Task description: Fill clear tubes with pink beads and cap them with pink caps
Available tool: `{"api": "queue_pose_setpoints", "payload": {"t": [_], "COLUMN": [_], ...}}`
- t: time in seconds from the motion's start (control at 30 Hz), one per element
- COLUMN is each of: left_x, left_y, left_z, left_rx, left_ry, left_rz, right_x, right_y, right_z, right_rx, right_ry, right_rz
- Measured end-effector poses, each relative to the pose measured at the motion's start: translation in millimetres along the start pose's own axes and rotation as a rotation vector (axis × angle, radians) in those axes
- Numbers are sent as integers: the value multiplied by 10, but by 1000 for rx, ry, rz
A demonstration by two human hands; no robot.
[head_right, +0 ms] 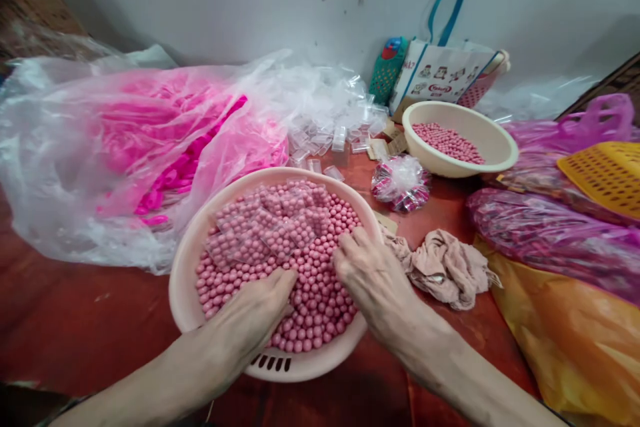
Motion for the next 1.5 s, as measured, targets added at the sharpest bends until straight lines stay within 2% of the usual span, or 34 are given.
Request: {"api": "queue_pose_setpoints", "payload": {"t": [0.07, 0.17, 0.27, 0.37, 0.5, 0.63, 0.73, 0.87, 1.1, 1.3, 1.4, 1.5], "left_x": [-90, -151, -93, 48, 215, 215, 178, 168, 172, 164, 170, 156], "left_y": [52, 160, 267, 358, 409, 394, 396, 420, 413, 410, 395, 333], "left_z": [46, 93, 118, 113, 79, 59, 57, 57, 56, 73, 82, 138], "left_rx": [-16, 46, 199, 347, 454, 477, 469, 474, 612, 630, 584, 531], "left_ry": [-29, -132, -258, -382, -645, -906, -858, -893, -1070, -1149, -1059, -794], "left_rz": [41, 10, -37, -100, -211, -210, -192, -182, -1, 74, 32, -100], "right_x": [-122, -293, -379, -363, -309, -296, -322, -349, -130, -94, -151, -163], "right_y": [8, 40, 90, 114, 106, 112, 116, 87, 28, 97, 84, 22], "right_z": [2, -35, -66, -78, -51, 35, 119, 226, 152, 161, 178, 123], "right_rx": [-48, -119, -151, -188, -307, -356, -386, -404, -322, -231, -229, -287], "right_ry": [245, 585, 697, 845, 1349, 1622, 1723, 1691, 1225, 1159, 1177, 1181], "right_rz": [-26, -89, -100, -126, -204, -238, -261, -256, -267, -234, -253, -264]}}
Point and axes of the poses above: each hand's wrist, its own y-axis towards the middle knuckle, its own x-axis out of the back of the hand, z = x × y, the point moved 4 cm from there along y, towards the middle knuckle, and after that the axes turned 12 degrees about x, right-handed, at the moved point
